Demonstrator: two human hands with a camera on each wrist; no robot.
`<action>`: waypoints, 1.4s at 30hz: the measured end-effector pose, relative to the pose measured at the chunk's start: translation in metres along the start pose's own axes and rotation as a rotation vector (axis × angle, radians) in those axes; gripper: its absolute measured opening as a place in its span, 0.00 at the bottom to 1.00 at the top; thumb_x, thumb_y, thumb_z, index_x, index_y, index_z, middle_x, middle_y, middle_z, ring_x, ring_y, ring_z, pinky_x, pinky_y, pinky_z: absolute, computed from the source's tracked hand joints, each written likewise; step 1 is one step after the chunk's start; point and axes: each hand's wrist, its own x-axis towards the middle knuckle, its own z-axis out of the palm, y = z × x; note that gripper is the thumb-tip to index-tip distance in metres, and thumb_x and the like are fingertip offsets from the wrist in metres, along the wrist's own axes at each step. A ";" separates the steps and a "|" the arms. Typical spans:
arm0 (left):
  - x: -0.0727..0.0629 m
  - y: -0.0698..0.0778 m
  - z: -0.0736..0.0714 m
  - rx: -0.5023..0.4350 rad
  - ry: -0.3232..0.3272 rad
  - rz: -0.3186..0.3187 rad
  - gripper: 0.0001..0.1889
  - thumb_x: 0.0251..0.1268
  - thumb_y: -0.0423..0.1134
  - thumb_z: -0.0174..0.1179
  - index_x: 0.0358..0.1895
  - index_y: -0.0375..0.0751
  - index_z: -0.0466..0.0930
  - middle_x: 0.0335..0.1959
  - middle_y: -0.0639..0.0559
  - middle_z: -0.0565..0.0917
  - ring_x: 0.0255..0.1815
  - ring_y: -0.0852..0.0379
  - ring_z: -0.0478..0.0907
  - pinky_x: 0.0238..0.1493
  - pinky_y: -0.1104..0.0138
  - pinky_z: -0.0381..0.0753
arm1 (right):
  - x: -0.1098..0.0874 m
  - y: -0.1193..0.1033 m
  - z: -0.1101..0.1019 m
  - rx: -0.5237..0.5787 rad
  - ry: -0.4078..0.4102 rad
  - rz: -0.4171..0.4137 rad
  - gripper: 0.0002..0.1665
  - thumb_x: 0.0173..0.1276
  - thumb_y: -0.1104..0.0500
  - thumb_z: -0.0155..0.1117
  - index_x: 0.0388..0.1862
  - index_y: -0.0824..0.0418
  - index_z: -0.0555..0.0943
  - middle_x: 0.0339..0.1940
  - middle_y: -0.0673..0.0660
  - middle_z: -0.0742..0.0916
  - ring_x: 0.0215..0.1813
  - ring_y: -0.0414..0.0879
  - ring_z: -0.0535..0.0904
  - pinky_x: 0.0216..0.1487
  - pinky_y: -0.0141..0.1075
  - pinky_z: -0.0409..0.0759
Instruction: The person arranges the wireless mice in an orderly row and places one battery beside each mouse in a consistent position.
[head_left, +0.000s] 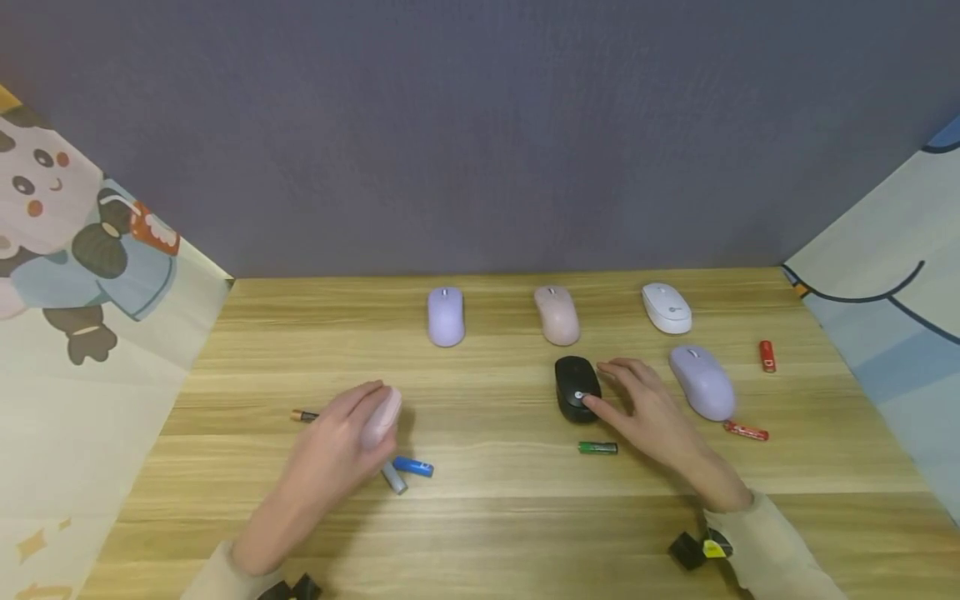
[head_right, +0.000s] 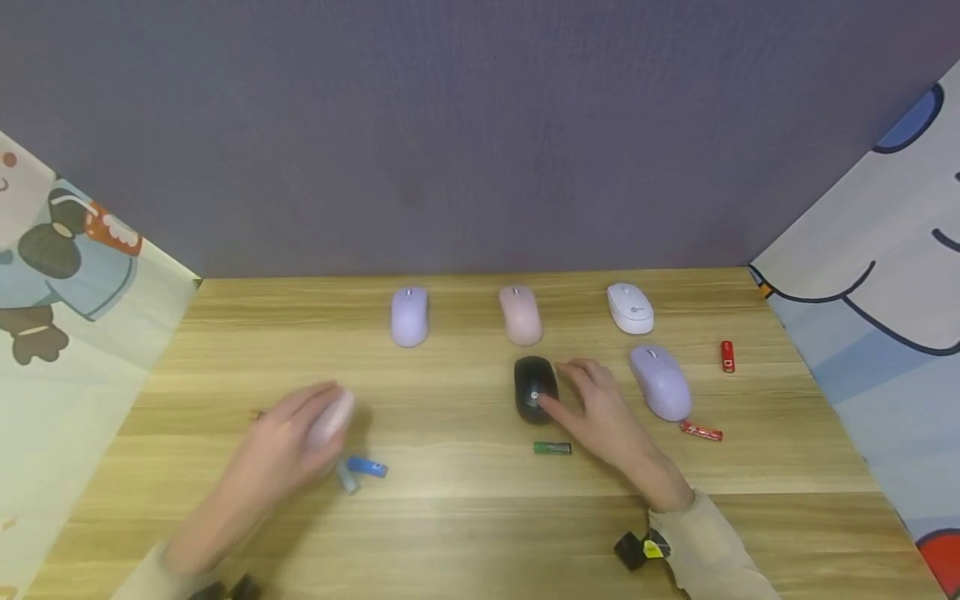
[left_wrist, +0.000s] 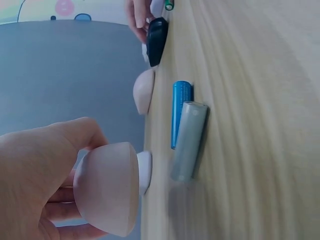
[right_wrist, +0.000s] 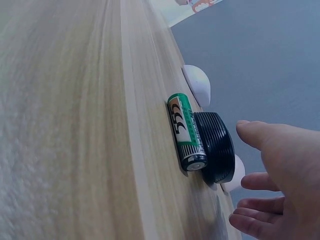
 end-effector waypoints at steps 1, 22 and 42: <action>0.002 0.000 0.001 -0.003 -0.004 -0.001 0.27 0.50 0.38 0.71 0.55 0.30 0.84 0.54 0.37 0.86 0.50 0.39 0.85 0.43 0.52 0.91 | 0.000 0.000 0.000 -0.001 0.002 -0.003 0.37 0.71 0.44 0.70 0.69 0.67 0.76 0.67 0.70 0.77 0.68 0.69 0.73 0.67 0.67 0.73; 0.044 0.015 0.025 -0.028 -0.137 0.002 0.29 0.53 0.41 0.73 0.59 0.32 0.82 0.59 0.38 0.84 0.56 0.42 0.84 0.52 0.54 0.89 | -0.001 0.003 0.000 -0.002 0.044 -0.048 0.35 0.70 0.47 0.72 0.67 0.68 0.77 0.65 0.70 0.79 0.66 0.68 0.75 0.66 0.66 0.74; 0.066 0.018 0.050 -0.078 -0.202 -0.036 0.26 0.54 0.37 0.74 0.57 0.29 0.82 0.55 0.35 0.85 0.52 0.40 0.84 0.53 0.52 0.89 | -0.001 0.001 -0.002 -0.003 0.065 -0.066 0.34 0.69 0.49 0.73 0.66 0.67 0.78 0.63 0.69 0.80 0.64 0.68 0.77 0.63 0.65 0.77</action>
